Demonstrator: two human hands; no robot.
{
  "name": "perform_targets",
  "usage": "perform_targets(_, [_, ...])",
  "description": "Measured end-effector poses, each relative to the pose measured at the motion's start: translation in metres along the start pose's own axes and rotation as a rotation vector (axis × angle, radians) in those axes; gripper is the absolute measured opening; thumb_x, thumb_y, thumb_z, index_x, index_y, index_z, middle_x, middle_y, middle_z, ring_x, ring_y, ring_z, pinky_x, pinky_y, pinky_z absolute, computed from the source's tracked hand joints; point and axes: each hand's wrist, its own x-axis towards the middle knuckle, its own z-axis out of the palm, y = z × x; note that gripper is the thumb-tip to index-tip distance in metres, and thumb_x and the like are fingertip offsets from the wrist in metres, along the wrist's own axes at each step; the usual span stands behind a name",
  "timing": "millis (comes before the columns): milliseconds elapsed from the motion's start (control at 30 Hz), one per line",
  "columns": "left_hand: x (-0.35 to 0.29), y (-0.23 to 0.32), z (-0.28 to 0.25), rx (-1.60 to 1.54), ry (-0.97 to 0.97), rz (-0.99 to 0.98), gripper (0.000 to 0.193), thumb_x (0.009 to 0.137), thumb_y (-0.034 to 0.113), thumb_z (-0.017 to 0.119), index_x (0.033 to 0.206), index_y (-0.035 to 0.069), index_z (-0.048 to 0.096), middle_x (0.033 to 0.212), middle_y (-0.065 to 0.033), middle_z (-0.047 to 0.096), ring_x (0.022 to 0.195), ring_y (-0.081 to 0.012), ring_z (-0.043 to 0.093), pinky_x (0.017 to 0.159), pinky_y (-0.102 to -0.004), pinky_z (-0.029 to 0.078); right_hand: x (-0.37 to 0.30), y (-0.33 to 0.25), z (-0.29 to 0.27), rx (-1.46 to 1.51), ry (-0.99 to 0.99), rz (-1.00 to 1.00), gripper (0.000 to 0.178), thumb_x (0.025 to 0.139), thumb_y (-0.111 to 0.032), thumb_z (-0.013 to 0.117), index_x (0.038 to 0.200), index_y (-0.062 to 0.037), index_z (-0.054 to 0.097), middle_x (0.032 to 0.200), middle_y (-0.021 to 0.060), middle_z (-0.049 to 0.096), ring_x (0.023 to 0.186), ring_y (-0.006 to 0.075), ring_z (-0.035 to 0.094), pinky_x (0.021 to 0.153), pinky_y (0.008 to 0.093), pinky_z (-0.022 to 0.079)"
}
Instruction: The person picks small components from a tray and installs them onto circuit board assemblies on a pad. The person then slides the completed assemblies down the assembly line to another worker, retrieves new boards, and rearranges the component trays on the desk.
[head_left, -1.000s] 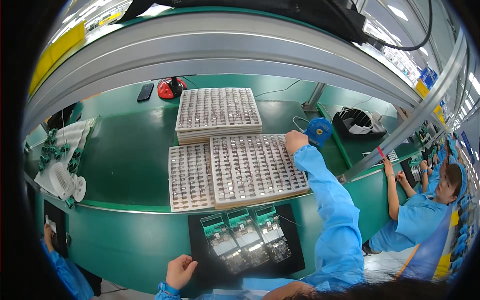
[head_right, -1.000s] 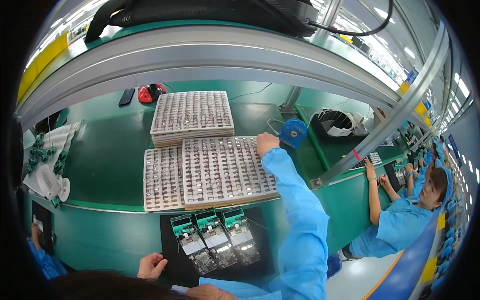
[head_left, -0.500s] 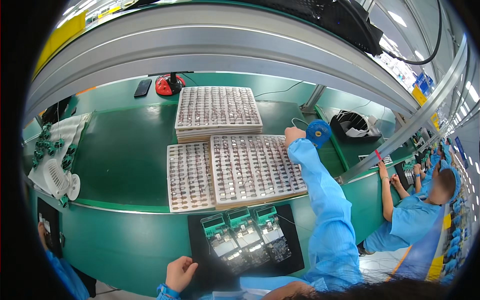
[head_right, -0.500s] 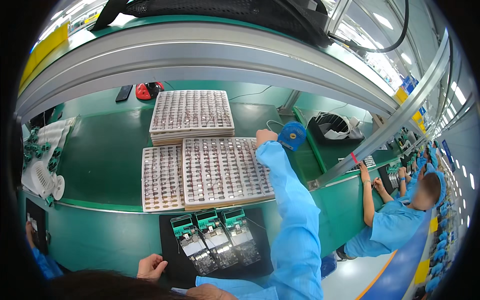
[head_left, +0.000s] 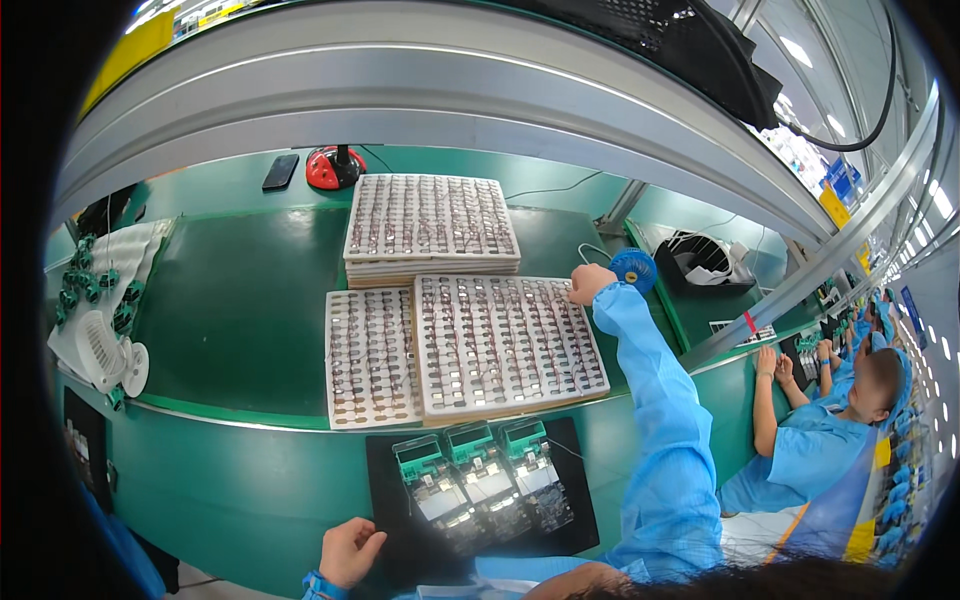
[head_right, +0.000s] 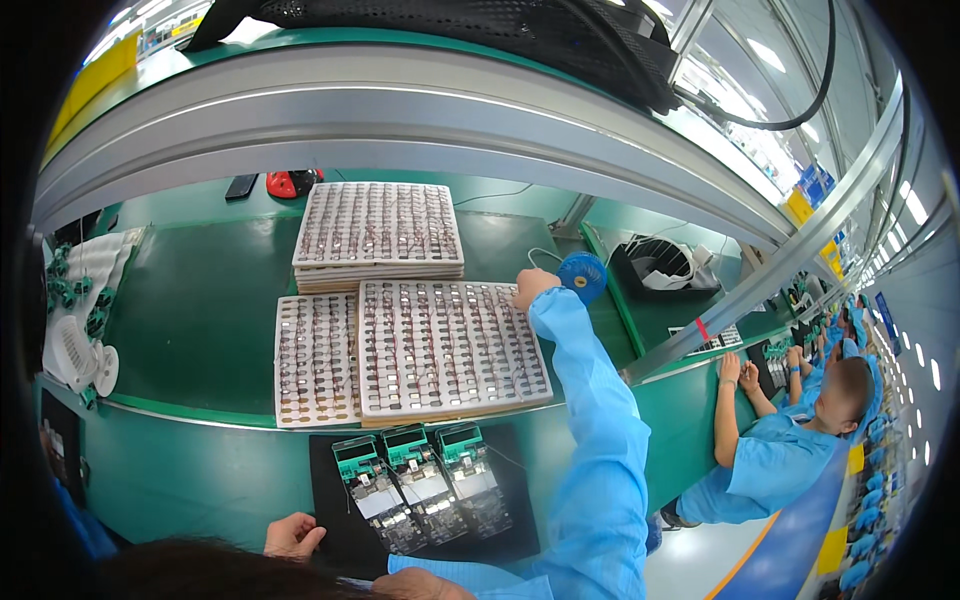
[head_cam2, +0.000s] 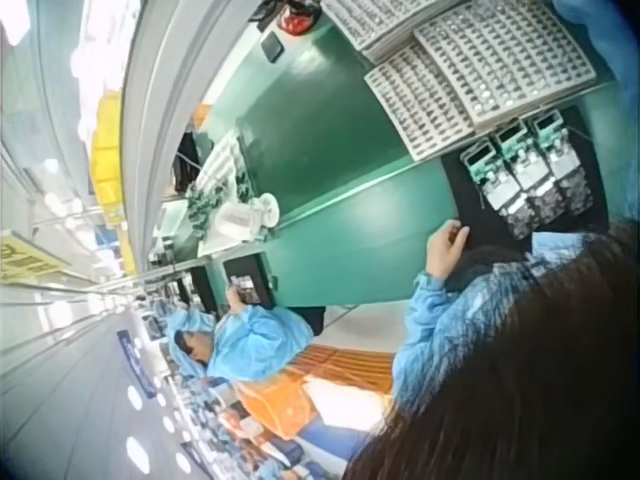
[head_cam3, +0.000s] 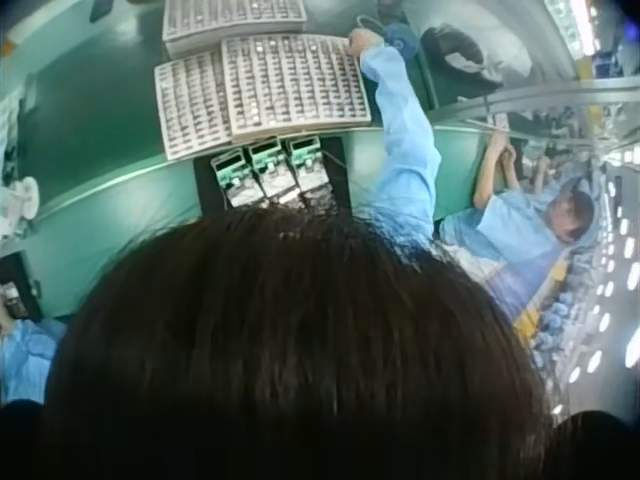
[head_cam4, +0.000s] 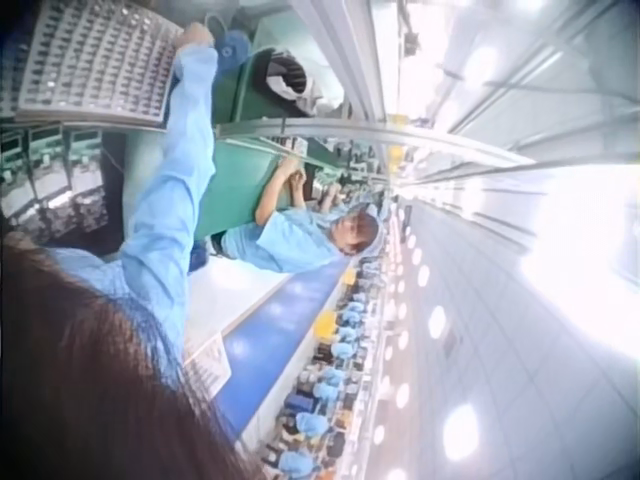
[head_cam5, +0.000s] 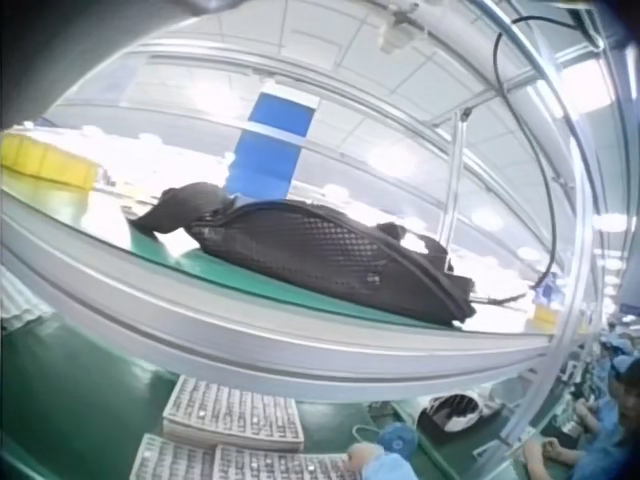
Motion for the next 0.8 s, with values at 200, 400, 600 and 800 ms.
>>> perform_targets(200, [0.001, -0.009, 0.002, 0.018, 0.006, 0.015, 0.017, 0.081, 0.011, 0.072, 0.083, -0.003, 0.062, 0.062, -0.0035, 0.062, 0.055, -0.0065, 0.057, 0.052, -0.0239, 0.047, 0.003, 0.001, 0.005, -0.114, 0.061, -0.108, 0.024, 0.070, -0.019, 0.067, 0.089, -0.0058, 0.070, 0.091, 0.0173, 0.069, 0.088, 0.0354, 0.065, 0.078, 0.0430, 0.053])
perform_targets(400, [0.000, -0.001, 0.001, 0.024, 0.008, 0.034, 0.018, 0.081, 0.012, 0.072, 0.083, -0.003, 0.062, 0.062, -0.0049, 0.063, 0.055, -0.0077, 0.059, 0.053, -0.0245, 0.048, -0.002, 0.023, 0.006, 0.174, 0.062, -0.182, 0.023, 0.072, -0.018, 0.065, 0.090, -0.0040, 0.069, 0.088, 0.0162, 0.069, 0.084, 0.0340, 0.065, 0.076, 0.0415, 0.053])
perform_targets(600, [0.000, -0.007, 0.001, 0.052, 0.006, 0.036, 0.019, 0.081, 0.014, 0.073, 0.084, -0.002, 0.062, 0.062, -0.0063, 0.064, 0.055, -0.0088, 0.060, 0.054, -0.0252, 0.049, -0.004, 0.010, 0.015, 0.085, 0.123, -0.197, 0.016, 0.076, -0.016, 0.061, 0.086, -0.0059, 0.069, 0.089, 0.0163, 0.068, 0.088, 0.0353, 0.064, 0.079, 0.0428, 0.052])
perform_targets(800, [0.000, -0.003, 0.001, 0.050, 0.019, 0.048, 0.020, 0.081, 0.015, 0.073, 0.084, -0.002, 0.062, 0.062, -0.0059, 0.064, 0.056, -0.0090, 0.061, 0.054, -0.0254, 0.049, -0.008, 0.013, 0.027, -0.049, 0.337, -0.186, 0.013, 0.082, -0.014, 0.060, 0.090, -0.0053, 0.065, 0.087, 0.0160, 0.066, 0.083, 0.0365, 0.062, 0.074, 0.0447, 0.050])
